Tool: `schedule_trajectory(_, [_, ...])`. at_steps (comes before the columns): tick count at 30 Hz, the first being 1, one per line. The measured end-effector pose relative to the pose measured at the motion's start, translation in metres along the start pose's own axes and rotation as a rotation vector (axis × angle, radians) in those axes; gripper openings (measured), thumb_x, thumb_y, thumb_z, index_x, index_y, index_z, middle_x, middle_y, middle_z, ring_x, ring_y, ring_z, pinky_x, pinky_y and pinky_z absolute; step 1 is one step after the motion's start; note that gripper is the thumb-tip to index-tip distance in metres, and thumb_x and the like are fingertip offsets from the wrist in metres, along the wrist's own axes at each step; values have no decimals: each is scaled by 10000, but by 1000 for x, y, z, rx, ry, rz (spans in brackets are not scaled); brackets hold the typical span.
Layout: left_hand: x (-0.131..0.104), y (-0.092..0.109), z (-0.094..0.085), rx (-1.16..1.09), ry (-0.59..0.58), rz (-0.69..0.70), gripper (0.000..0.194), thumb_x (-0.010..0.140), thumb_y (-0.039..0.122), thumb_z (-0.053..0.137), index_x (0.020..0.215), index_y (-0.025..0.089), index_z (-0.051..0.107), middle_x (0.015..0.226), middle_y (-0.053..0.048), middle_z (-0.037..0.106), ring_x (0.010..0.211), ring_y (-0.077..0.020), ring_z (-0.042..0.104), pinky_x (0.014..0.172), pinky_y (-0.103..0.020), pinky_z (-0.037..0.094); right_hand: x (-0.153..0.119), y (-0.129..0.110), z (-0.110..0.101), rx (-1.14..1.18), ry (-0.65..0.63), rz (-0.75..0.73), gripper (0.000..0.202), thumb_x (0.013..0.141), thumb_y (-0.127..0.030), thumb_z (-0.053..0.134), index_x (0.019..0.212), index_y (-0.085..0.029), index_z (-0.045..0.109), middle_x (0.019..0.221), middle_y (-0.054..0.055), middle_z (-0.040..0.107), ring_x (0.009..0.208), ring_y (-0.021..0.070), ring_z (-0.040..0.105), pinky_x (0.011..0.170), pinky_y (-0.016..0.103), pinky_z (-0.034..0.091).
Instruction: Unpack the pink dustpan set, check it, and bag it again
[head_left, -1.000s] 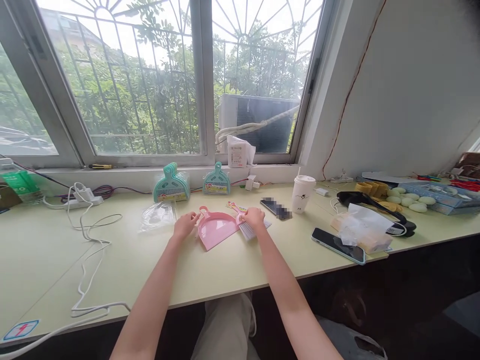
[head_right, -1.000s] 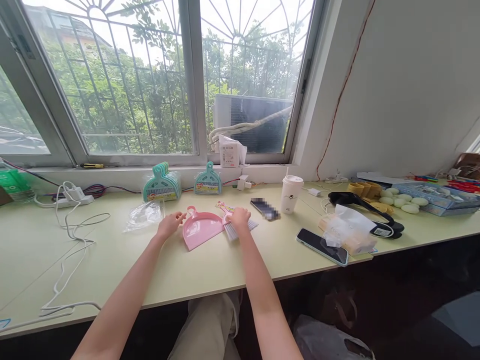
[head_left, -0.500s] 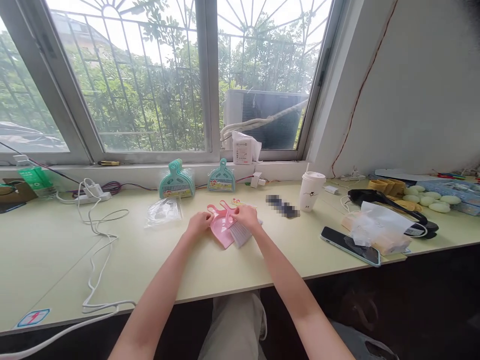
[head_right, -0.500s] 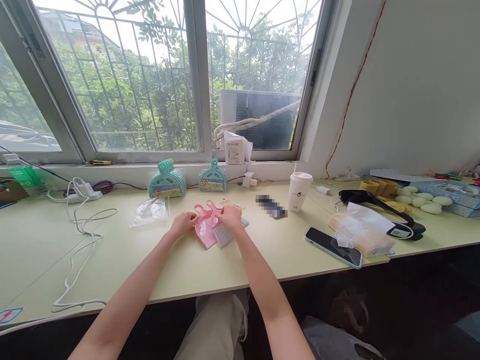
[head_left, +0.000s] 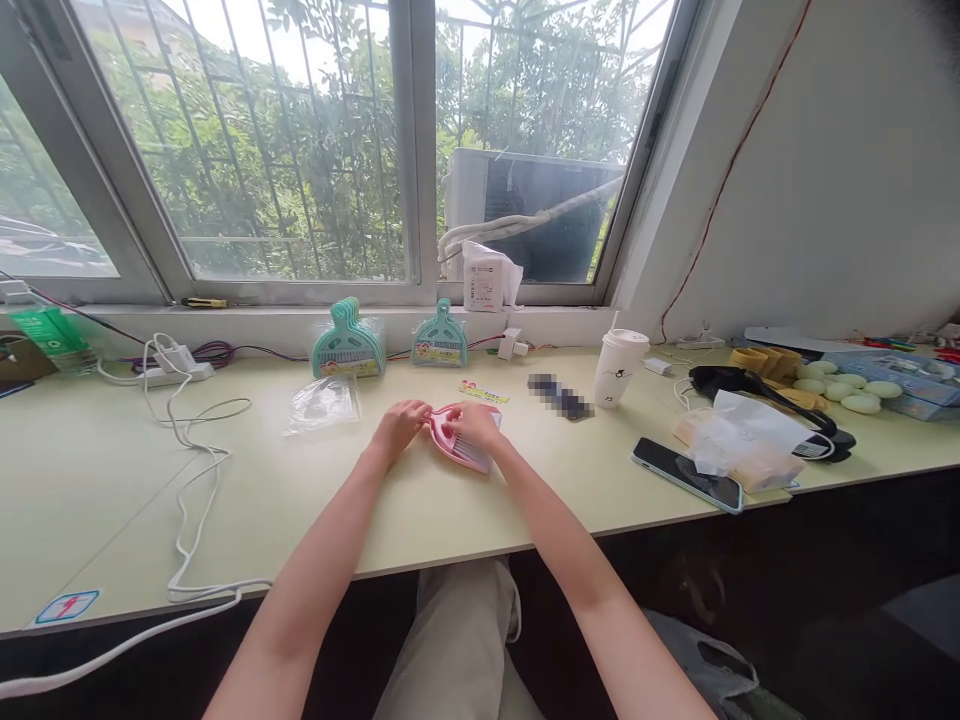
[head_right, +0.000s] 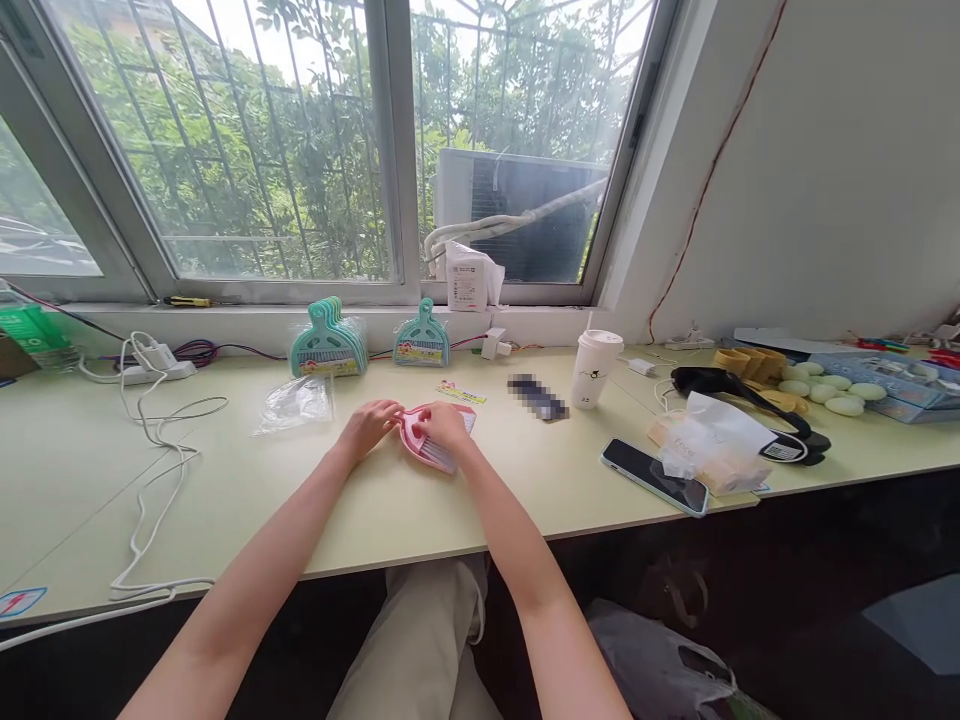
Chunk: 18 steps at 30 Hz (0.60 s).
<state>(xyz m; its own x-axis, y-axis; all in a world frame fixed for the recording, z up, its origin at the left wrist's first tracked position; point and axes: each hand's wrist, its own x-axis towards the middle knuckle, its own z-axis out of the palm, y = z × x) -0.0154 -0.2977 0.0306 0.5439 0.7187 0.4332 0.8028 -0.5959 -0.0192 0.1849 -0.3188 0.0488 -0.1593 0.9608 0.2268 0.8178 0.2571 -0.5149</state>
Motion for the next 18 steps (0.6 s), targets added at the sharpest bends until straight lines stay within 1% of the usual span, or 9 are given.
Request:
schedule_trajectory(3, [-1,4,-1,34,-21,58,348,915,108,483,1224,213,605,1216,-113,654,1135,-229,610,979,-359,459,2,3,0,-1,-5,0,126,815,-319,701,881,-242,776,1154,10,720,977,170,659,749,224,446])
schedule_trajectory(6, [-1,9,-5,47,-104,108,362,912,65,441,1192,210,618,1215,-103,651,1113,-207,620,934,-317,482,3,6,-1,-1,-12,5,122,831,-324,694,881,-253,780,1146,-1,727,986,163,663,753,223,451])
schedule_trajectory(8, [0,12,-6,47,-133,95,343,898,58,461,1155,205,632,1189,-102,655,1068,-204,636,899,-306,497,4,8,-2,5,-16,5,115,832,-321,697,869,-252,781,1109,-3,740,983,161,667,748,222,451])
schedule_trajectory(12, [2,17,-6,51,-143,85,317,900,67,466,1125,205,642,1143,-106,661,1037,-211,641,894,-319,496,5,10,-2,30,-20,-31,99,832,-280,688,846,-246,780,1036,-14,756,987,151,663,760,209,443])
schedule_trajectory(15, [4,19,-7,76,-161,60,315,914,70,437,1110,201,646,1107,-112,665,1007,-214,642,874,-328,493,6,12,-2,26,-39,-33,113,836,-275,672,855,-254,781,1040,-17,753,987,150,656,761,206,439])
schedule_trajectory(18, [5,22,-6,89,-162,34,309,898,58,457,1102,191,648,1076,-121,667,994,-218,647,865,-330,494,7,12,-2,15,-40,-38,124,837,-261,659,831,-253,782,1057,-13,748,996,154,646,771,205,439])
